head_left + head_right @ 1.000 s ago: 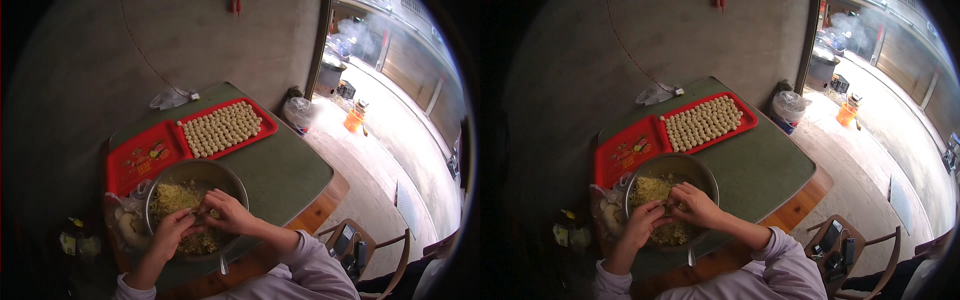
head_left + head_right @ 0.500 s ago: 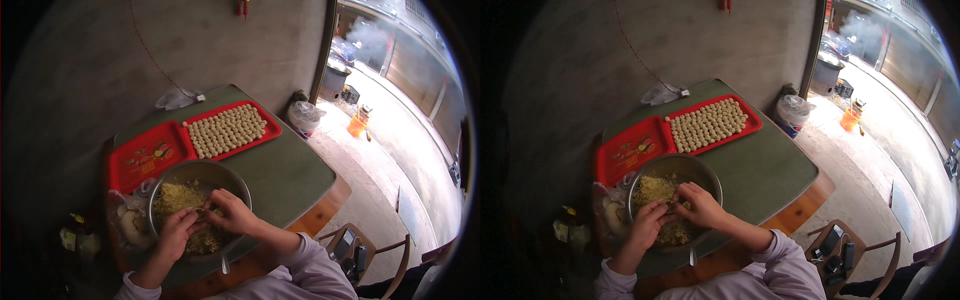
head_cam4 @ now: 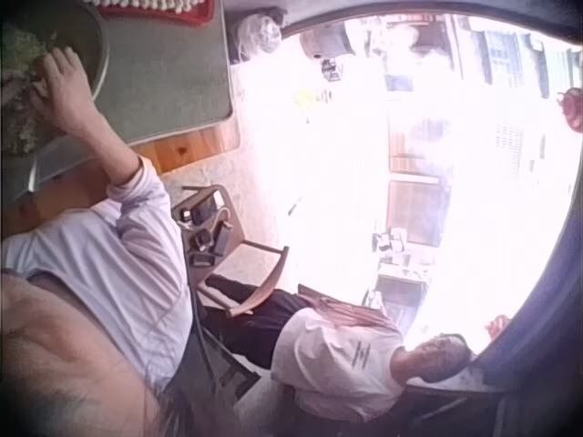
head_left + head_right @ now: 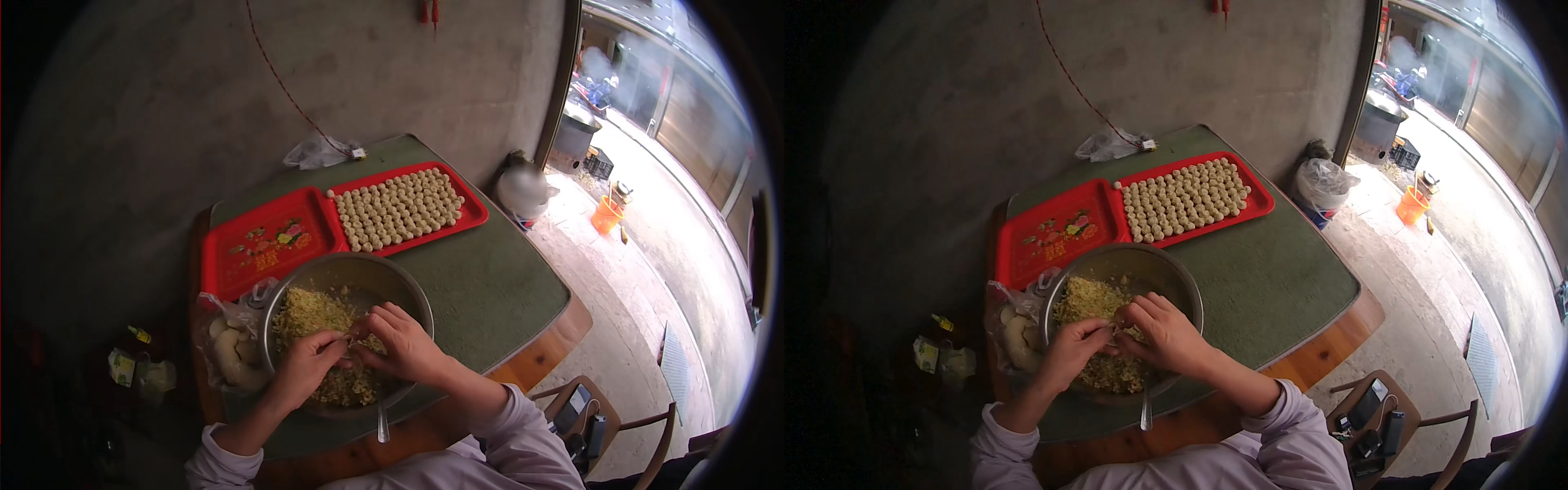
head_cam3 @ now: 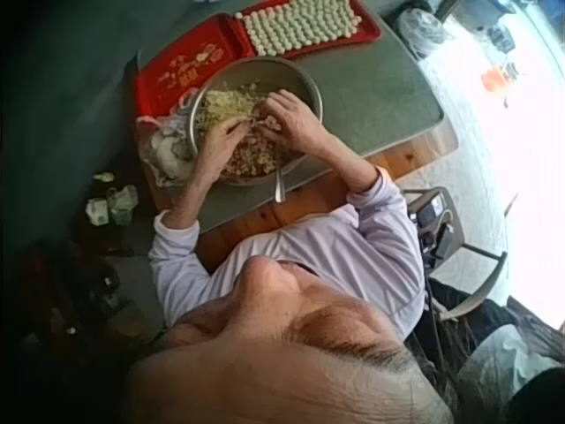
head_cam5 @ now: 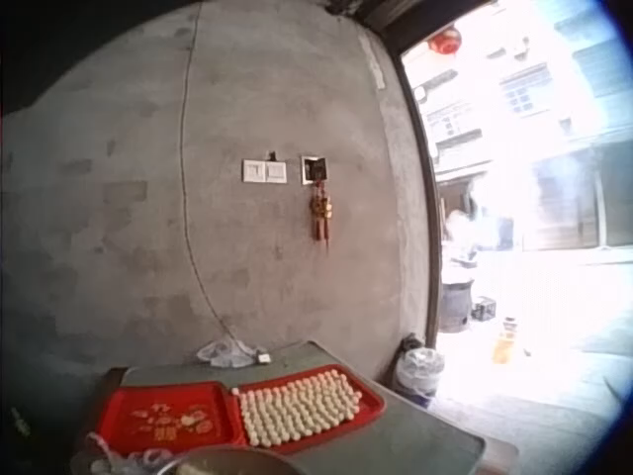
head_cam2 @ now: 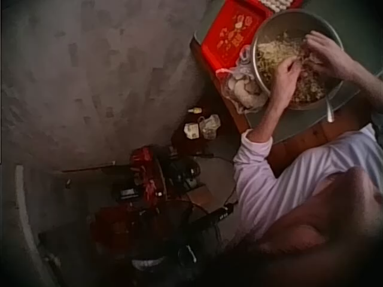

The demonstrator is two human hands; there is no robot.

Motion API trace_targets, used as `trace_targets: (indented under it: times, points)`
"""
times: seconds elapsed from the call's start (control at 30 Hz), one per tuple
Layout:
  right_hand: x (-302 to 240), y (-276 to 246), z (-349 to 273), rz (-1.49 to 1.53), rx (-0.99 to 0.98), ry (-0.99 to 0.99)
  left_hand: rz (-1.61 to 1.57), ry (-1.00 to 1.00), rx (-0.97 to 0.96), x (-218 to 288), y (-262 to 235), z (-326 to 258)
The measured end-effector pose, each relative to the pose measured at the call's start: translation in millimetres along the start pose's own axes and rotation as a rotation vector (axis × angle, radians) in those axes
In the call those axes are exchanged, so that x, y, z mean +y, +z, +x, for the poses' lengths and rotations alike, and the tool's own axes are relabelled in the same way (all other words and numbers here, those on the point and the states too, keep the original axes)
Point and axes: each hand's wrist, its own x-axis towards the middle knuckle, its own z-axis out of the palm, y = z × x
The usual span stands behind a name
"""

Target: The person is hand-making dumplings, filling them with a mixture and folding the dough.

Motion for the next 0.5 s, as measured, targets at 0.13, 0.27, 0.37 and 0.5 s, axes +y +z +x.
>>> trace_targets:
  times: [0.13, 0.27, 0.37, 0.5]
  points:
    - [8, -3, -5, -0.067, 0.002, 0.004, 0.181, 0.023, -0.044, 13, 3, 6]
    - [4, 2, -1, -0.013, 0.011, -0.080, 0.009, 0.031, -0.024, 5, -2, 4]
    - [6, 1, -6, -0.086, 0.001, -0.065, 0.001, -0.008, -0.039, 4, 5, 6]
    - [8, 0, -5, 0.004, 0.032, 0.028, -0.431, -0.025, -0.013, -5, 20, -2]
